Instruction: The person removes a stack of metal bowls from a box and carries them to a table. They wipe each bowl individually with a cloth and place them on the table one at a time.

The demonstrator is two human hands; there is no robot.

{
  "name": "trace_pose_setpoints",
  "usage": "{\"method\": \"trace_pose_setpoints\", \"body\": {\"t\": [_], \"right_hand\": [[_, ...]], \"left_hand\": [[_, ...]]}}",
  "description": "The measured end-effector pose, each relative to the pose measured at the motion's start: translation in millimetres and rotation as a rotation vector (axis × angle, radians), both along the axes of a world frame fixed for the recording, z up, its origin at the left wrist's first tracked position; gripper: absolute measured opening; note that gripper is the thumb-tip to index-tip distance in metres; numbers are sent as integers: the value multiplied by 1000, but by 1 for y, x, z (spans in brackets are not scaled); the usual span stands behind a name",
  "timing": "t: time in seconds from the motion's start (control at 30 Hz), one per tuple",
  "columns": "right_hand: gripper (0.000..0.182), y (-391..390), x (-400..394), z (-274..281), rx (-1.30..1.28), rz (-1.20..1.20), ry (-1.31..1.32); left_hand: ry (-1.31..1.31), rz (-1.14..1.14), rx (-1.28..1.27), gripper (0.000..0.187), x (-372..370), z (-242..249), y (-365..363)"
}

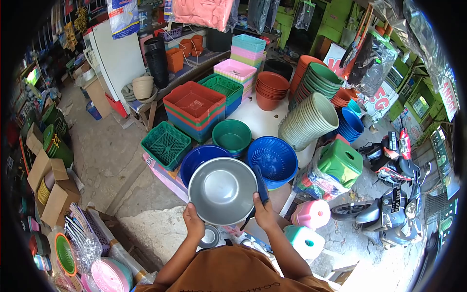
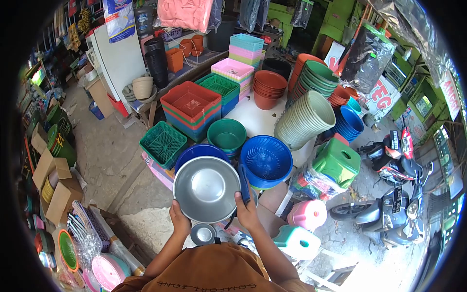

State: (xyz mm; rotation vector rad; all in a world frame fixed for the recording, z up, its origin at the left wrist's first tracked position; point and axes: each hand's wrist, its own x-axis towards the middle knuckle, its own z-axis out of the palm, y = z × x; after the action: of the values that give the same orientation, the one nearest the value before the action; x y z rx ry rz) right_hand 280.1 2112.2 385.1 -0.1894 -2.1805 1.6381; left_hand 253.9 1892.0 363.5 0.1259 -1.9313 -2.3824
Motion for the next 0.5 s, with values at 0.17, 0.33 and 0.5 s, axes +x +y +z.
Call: {"method": "trace_pose_setpoints", "body": {"t": [0.17, 0.33, 0.5], "right_hand": [[63, -1, -3, 1, 18, -63, -14], [64, -4, 3, -4, 204, -191, -99], [75, -8, 1, 1, 224, -191, -216]], "left_hand": [[-202, -148, 30, 51, 3, -2, -13], [-429, -146, -100, 37, -6, 23, -13], [478, -171, -984, 42, 18, 46, 5]]}}
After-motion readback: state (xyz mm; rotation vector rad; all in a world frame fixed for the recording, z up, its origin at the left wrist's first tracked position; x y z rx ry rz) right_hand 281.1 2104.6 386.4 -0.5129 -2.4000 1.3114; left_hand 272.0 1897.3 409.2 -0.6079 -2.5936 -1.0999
